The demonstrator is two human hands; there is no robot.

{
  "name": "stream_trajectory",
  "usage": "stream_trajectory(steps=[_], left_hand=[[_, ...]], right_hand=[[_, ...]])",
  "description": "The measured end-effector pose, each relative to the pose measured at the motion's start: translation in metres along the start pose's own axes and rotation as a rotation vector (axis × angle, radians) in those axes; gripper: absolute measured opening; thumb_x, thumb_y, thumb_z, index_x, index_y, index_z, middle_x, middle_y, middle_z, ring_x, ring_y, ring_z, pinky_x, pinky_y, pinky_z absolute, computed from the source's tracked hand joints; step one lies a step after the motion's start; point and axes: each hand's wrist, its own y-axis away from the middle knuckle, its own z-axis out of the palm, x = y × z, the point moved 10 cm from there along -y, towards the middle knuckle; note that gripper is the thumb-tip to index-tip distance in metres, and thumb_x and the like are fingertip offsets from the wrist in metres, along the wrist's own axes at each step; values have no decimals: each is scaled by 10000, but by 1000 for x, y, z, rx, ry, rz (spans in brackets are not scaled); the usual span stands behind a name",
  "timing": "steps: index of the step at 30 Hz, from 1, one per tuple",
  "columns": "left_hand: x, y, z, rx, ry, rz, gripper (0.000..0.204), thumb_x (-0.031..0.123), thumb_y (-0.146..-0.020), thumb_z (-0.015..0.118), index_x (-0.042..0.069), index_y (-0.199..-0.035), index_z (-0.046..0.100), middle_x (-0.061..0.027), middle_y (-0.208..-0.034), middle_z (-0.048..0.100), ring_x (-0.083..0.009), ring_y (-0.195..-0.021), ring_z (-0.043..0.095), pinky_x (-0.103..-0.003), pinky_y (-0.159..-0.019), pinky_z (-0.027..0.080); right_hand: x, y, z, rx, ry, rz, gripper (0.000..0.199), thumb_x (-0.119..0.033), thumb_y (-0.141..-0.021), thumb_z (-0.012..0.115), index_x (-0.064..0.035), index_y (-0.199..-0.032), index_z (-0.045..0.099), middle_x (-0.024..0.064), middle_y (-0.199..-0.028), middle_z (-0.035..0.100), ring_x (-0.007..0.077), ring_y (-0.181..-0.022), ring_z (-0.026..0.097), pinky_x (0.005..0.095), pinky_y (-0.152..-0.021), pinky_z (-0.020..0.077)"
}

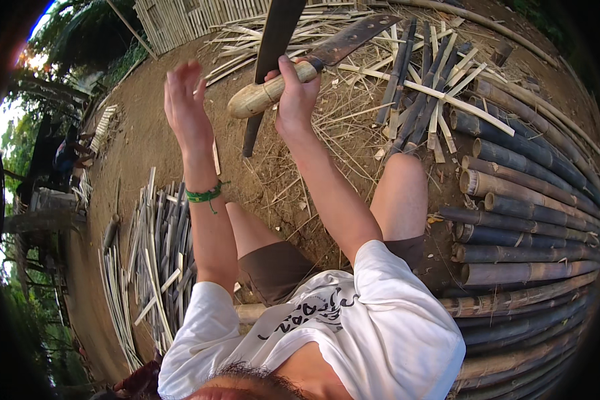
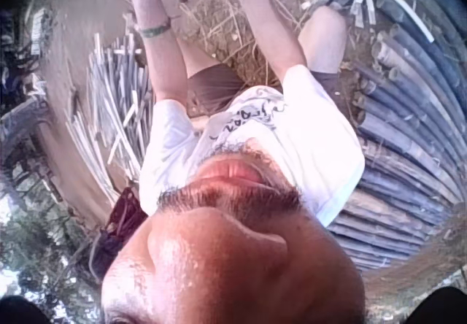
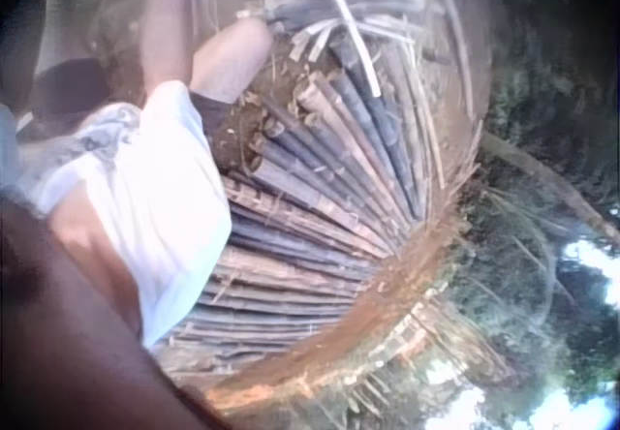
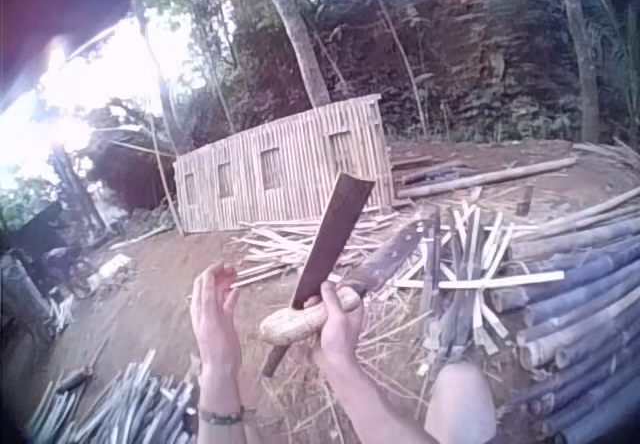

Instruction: The person shaves a piece of bamboo using a knife, removing thin layers from the surface.

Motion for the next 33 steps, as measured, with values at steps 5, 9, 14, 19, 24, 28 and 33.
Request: stream_trajectory(steps=[5,9,14,19,24,28,33], left_hand=[[129,-13,77,-196,-345,521,352,259,-915,710,-12,-1116,610,-124,-1044,667,-185,-983,615,-335,-867,482],[135,-26,69,-105,-318,493,188,163,-948,685,0,-982,599,-13,-850,637,-67,-761,581,-234,-682,475],[133,-57,8,183,-277,515,202,229,-970,661,52,-916,581,2,-781,603,-69,-636,544,-227,-590,456],[128,-95,-60,214,27,513,269,358,-998,592,97,-933,592,50,-769,552,-46,-659,498,-215,-599,421],[127,-110,-93,279,37,452,289,379,-1031,515,107,-1054,610,71,-775,506,-18,-693,484,-213,-616,407],[142,-111,-99,154,-171,533,228,335,-1033,527,110,-1062,553,43,-747,522,-46,-616,494,-227,-569,439],[162,-104,-84,-102,-274,548,205,312,-1028,544,108,-1008,537,27,-690,539,-53,-564,512,-212,-515,437]], right_hand=[[42,26,45,-115,-25,126,470,-112,-843,763,-73,-1125,389,100,-908,583,203,-681,649,357,-651,551],[59,37,63,-346,147,336,337,-105,-894,706,-82,-1109,448,85,-864,614,205,-719,672,358,-645,550],[83,24,-36,-327,758,432,254,-92,-893,687,-73,-1086,522,77,-873,651,177,-685,633,311,-637,524],[106,33,-170,-325,1788,487,254,-283,-906,636,-62,-1020,588,68,-822,619,206,-679,600,395,-673,483],[138,75,-289,-290,1799,644,413,-334,-954,551,19,-1169,568,133,-902,644,253,-754,638,427,-735,502],[159,111,-327,-209,1614,962,397,-329,-980,552,12,-1182,551,82,-824,607,190,-674,601,382,-639,506],[152,129,-261,-177,1350,746,415,-417,-1027,479,-12,-1063,568,36,-726,568,116,-616,585,302,-554,488]])
